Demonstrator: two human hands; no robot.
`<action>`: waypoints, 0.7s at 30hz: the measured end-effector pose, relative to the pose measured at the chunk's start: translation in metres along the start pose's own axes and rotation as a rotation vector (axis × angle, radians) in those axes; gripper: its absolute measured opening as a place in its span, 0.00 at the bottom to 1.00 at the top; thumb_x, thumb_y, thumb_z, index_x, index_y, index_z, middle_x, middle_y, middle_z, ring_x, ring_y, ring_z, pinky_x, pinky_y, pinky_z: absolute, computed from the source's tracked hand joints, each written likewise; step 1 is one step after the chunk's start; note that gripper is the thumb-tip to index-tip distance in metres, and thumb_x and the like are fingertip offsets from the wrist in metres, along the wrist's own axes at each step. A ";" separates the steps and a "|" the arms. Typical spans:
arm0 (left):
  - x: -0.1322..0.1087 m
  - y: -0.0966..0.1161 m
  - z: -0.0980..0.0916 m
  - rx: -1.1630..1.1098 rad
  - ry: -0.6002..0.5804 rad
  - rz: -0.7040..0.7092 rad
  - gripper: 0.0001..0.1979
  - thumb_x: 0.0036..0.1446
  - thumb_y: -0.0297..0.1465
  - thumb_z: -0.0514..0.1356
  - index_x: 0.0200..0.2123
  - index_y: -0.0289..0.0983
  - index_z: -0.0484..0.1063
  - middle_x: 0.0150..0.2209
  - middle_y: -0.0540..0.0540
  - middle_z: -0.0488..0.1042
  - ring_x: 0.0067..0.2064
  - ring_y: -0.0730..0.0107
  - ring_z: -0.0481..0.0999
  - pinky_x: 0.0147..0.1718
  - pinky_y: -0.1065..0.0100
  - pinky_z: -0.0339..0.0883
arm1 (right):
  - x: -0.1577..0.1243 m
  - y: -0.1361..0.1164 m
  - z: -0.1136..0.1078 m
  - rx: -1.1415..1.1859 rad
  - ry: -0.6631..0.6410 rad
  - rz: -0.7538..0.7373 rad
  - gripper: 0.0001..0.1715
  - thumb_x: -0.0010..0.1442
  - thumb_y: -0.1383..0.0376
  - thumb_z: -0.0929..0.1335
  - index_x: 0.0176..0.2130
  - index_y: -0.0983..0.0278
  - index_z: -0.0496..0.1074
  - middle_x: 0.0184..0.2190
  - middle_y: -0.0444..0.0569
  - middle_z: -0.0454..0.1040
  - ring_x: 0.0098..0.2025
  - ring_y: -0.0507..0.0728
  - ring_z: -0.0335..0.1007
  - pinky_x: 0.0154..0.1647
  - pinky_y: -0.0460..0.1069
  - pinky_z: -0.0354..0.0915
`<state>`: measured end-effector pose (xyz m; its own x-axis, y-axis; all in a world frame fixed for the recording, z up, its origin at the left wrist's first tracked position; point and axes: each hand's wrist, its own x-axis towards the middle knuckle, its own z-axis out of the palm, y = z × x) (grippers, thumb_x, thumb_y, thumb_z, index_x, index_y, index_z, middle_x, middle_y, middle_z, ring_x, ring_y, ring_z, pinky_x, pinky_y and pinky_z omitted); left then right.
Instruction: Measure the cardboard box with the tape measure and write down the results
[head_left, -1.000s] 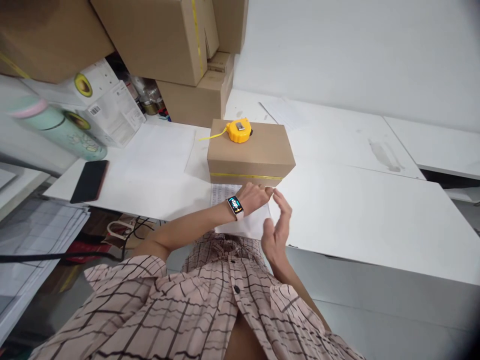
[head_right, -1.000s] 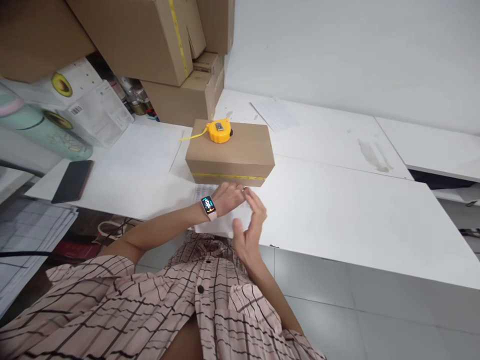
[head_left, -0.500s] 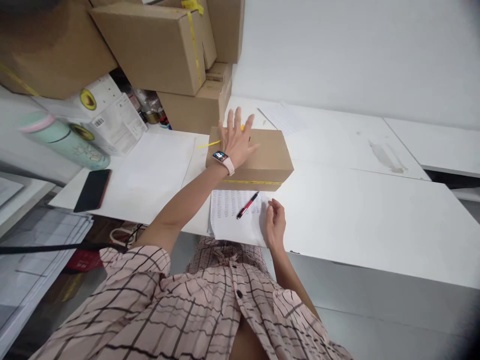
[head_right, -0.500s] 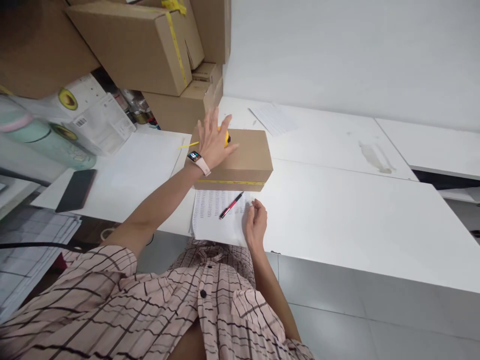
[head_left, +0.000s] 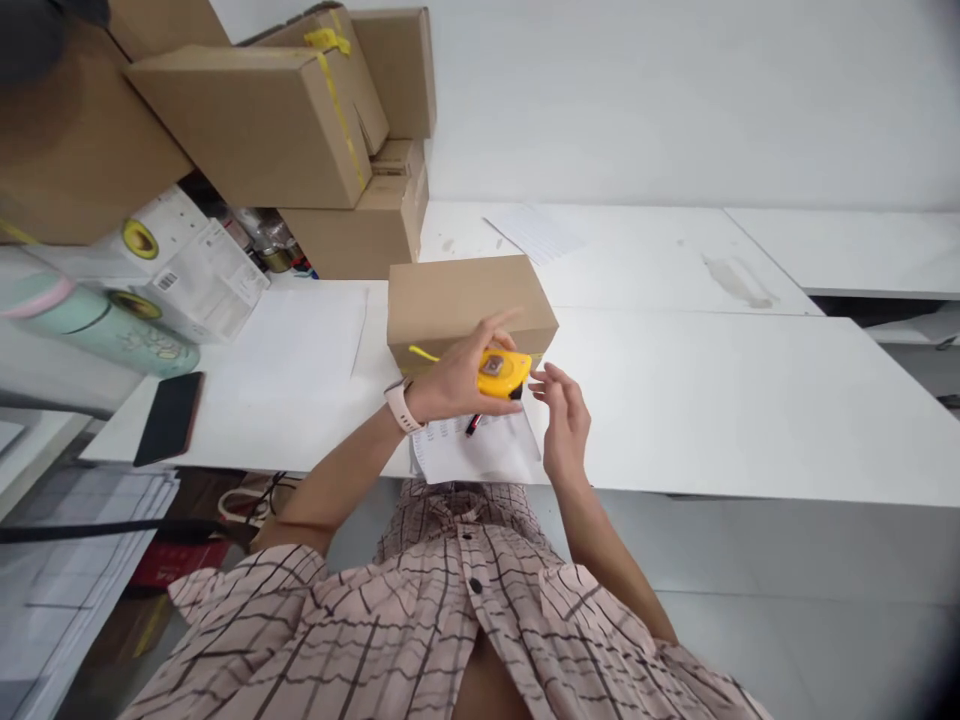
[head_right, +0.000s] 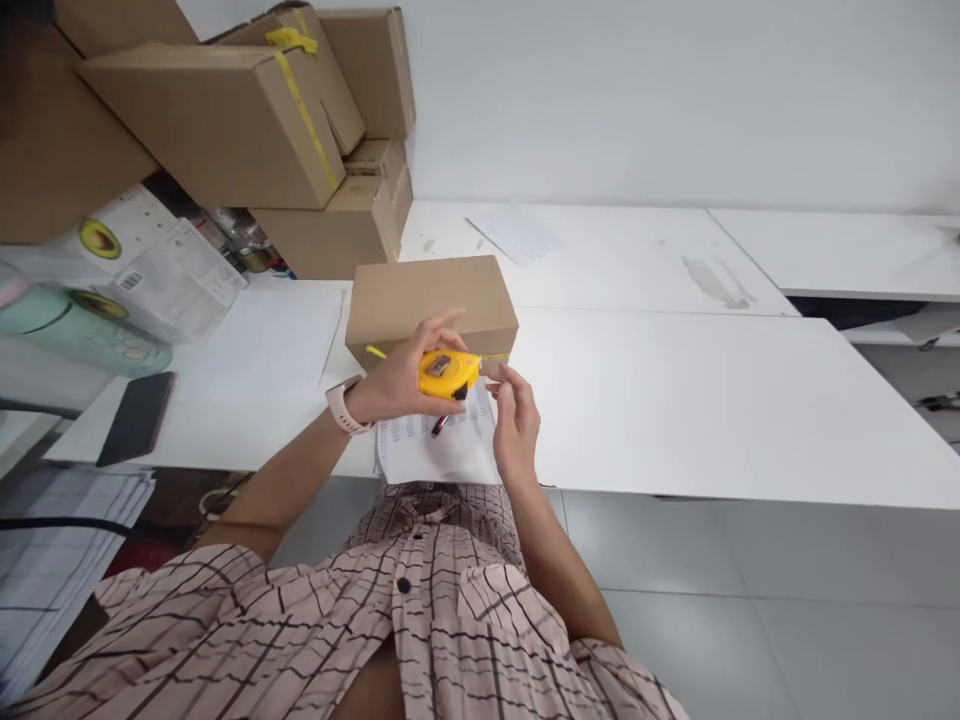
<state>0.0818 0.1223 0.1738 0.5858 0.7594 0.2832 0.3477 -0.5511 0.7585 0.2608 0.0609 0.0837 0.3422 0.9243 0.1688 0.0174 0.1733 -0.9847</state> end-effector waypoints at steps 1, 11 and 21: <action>-0.006 0.002 0.004 -0.044 -0.025 -0.006 0.53 0.46 0.38 0.74 0.70 0.46 0.48 0.54 0.42 0.70 0.53 0.55 0.74 0.54 0.53 0.68 | 0.005 -0.010 0.000 0.071 -0.084 0.054 0.29 0.68 0.45 0.61 0.53 0.61 0.74 0.48 0.54 0.79 0.47 0.59 0.75 0.51 0.58 0.71; -0.027 -0.001 -0.007 -0.493 -0.021 -0.263 0.42 0.54 0.41 0.70 0.66 0.41 0.52 0.49 0.41 0.72 0.47 0.62 0.78 0.43 0.61 0.73 | 0.018 -0.048 -0.002 0.257 -0.456 0.354 0.25 0.51 0.44 0.76 0.33 0.62 0.77 0.29 0.45 0.76 0.30 0.52 0.70 0.34 0.49 0.70; -0.017 -0.041 -0.121 -0.319 0.431 -0.386 0.34 0.46 0.41 0.71 0.56 0.38 0.68 0.43 0.44 0.78 0.41 0.61 0.79 0.42 0.60 0.73 | 0.148 -0.065 -0.008 0.213 -0.353 0.155 0.18 0.53 0.55 0.76 0.24 0.62 0.68 0.24 0.43 0.67 0.27 0.50 0.61 0.29 0.46 0.62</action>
<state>-0.0314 0.1737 0.2093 0.0942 0.9888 0.1154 0.2010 -0.1324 0.9706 0.3175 0.1834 0.1726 -0.0173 0.9980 0.0604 -0.2159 0.0553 -0.9749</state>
